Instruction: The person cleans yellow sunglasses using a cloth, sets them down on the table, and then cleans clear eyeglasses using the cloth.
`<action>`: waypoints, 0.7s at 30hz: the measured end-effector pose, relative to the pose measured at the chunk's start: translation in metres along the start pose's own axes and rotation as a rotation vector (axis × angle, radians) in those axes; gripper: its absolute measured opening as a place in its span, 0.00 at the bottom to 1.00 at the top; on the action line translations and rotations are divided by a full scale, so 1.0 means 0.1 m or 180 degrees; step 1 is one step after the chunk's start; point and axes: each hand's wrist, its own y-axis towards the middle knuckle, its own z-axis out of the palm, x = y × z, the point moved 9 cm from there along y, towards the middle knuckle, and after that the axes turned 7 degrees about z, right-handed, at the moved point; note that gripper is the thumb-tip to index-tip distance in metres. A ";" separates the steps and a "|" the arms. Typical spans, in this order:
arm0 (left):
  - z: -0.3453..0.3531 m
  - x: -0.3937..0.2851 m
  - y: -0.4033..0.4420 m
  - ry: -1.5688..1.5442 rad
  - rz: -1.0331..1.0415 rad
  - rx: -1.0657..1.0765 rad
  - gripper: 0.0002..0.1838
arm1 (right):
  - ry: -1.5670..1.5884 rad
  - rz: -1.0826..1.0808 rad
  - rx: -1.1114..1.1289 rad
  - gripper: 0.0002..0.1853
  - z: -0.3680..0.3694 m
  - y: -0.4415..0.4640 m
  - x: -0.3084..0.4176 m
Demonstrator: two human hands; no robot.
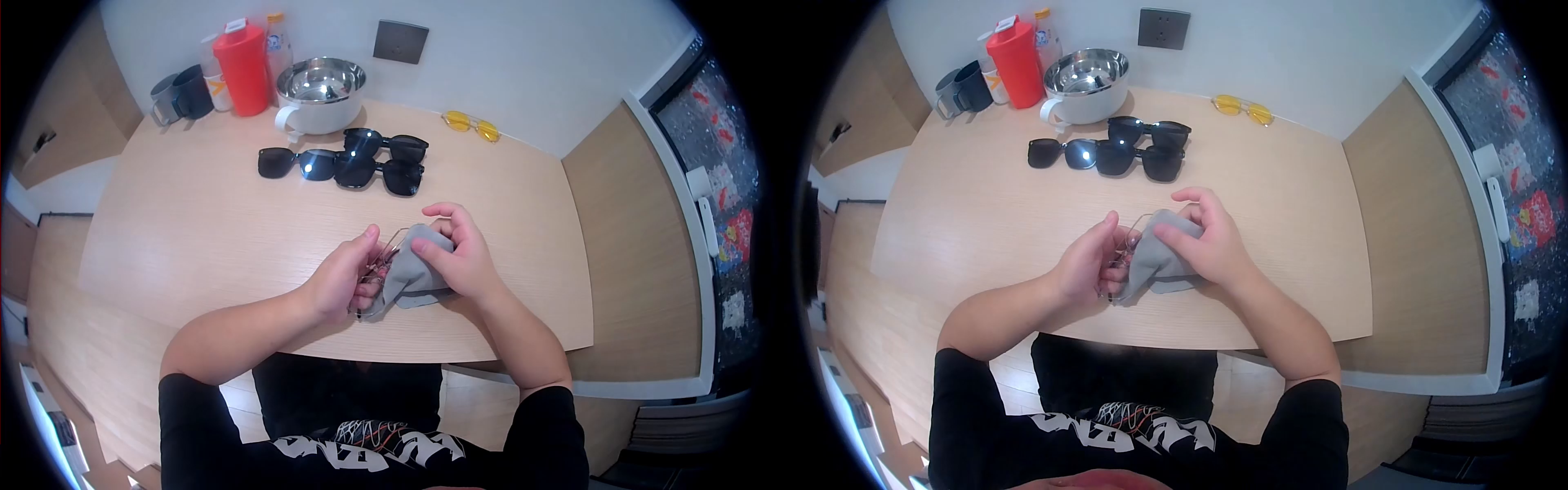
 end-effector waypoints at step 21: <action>0.08 -0.12 -0.02 -0.0392 0.0273 0.0166 0.30 | 0.0355 0.0057 0.0422 0.27 0.11 0.02 -0.08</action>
